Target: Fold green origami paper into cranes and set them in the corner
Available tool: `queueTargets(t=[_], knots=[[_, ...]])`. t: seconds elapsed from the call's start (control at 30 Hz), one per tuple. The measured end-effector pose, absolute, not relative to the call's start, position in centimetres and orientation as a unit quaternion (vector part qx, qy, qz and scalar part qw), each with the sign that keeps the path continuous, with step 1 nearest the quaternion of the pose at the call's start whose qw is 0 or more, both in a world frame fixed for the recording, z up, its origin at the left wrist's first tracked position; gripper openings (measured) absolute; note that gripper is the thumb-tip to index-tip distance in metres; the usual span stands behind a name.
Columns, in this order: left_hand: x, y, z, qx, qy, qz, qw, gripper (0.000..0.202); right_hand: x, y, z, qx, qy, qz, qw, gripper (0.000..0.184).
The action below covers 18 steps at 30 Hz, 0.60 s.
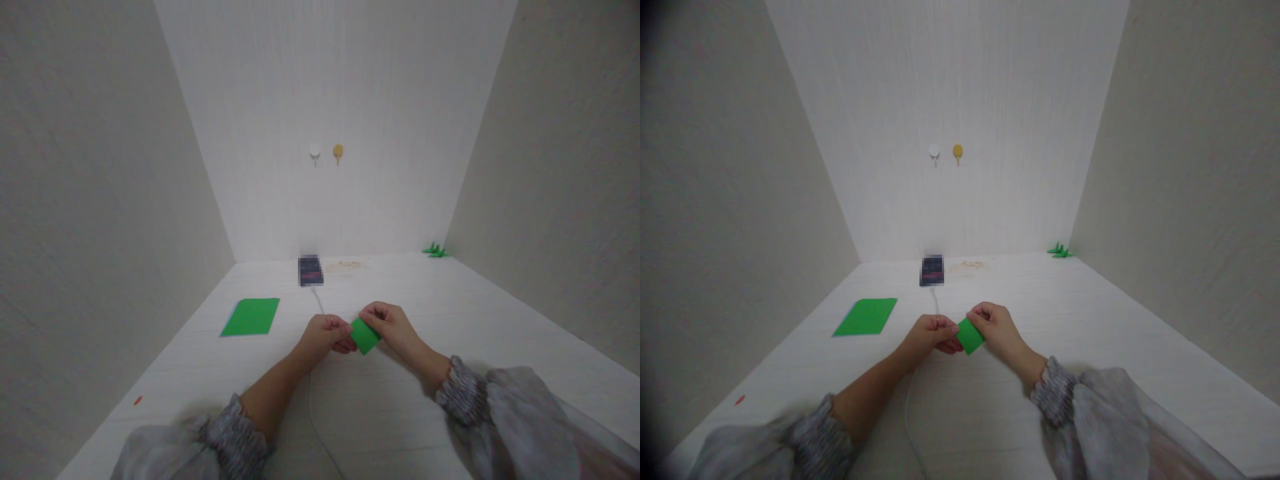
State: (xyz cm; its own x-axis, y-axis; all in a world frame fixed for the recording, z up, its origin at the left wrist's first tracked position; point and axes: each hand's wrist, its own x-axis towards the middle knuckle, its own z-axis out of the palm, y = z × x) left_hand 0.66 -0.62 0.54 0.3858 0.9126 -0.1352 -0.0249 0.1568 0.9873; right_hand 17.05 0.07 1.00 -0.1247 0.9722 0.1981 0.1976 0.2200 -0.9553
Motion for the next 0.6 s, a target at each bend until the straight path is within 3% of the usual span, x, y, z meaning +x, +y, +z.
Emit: queueTargets(t=[0.23,0.6], knots=[[0.6,-0.5,0.4,0.51,0.427,0.409,0.625,0.026,17.0,0.2,0.7,-0.47,-0.606,0.427,0.479,0.019],[1.2,0.0,-0.5,0.534,0.409,0.414,0.613,0.027,16.4,0.1,-0.2,-0.451,-0.683,0.391,0.42,0.019]])
